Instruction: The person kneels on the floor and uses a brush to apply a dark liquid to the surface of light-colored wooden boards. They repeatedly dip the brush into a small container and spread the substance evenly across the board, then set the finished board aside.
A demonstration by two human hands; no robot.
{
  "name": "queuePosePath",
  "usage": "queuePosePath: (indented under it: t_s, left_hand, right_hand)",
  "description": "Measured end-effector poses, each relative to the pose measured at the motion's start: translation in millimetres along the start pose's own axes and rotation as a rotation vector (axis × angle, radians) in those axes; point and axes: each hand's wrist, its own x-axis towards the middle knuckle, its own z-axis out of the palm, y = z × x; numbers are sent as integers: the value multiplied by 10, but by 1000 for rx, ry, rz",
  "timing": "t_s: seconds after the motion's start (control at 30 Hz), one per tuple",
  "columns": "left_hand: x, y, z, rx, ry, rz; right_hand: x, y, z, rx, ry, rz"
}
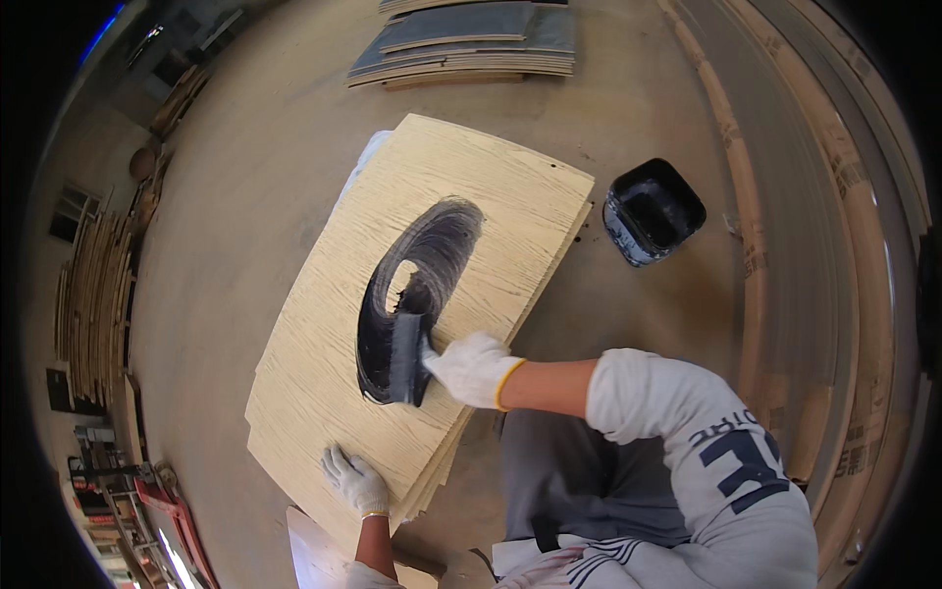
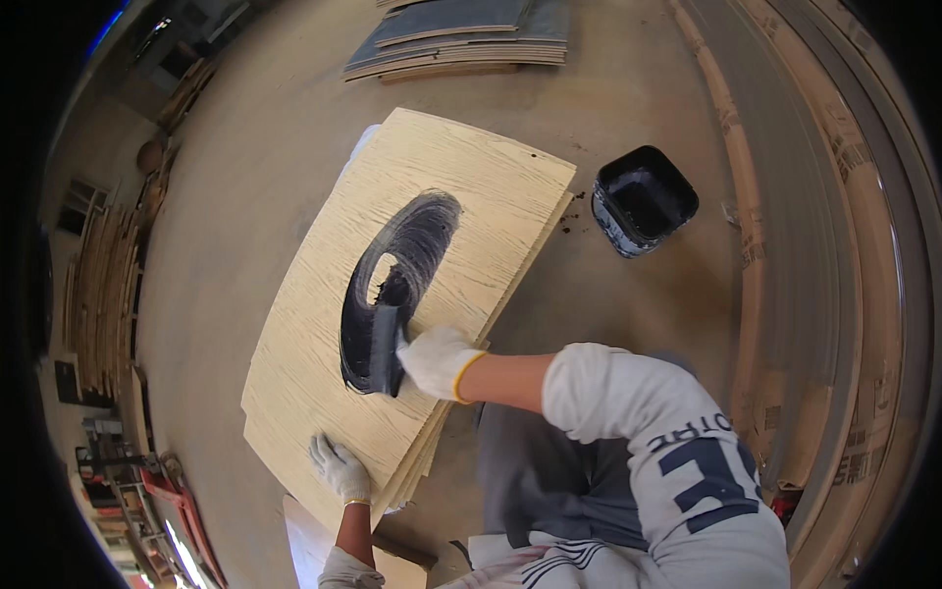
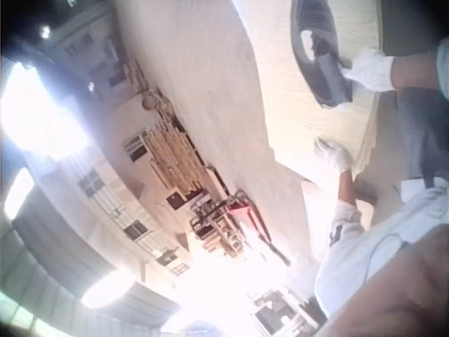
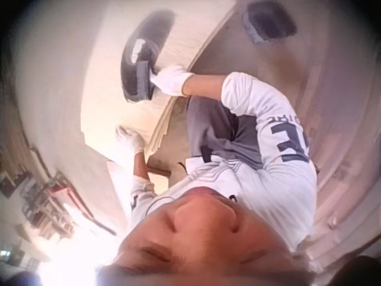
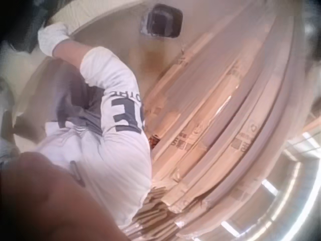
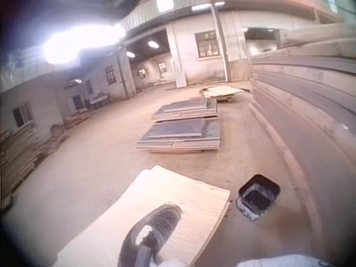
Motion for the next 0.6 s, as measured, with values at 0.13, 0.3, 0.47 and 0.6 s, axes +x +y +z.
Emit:
queuePosePath:
  t_s: [0.13,0.3,0.47,0.6]
  left_hand:
    - [74,116,-52,23,40,-14]
    - [144,162,76,41,49,0]
    - [85,150,120,187,18,-163]
    - [-83,83,-27,248,-89,-357]
  right_hand:
    - [-168,1035,-376,-21,163,323]
    - [1500,1670,-773,-83,543,372]
    - [1818,584,-485,-181,313,-113]
    - [593,268,-471,-321,-34,-256]
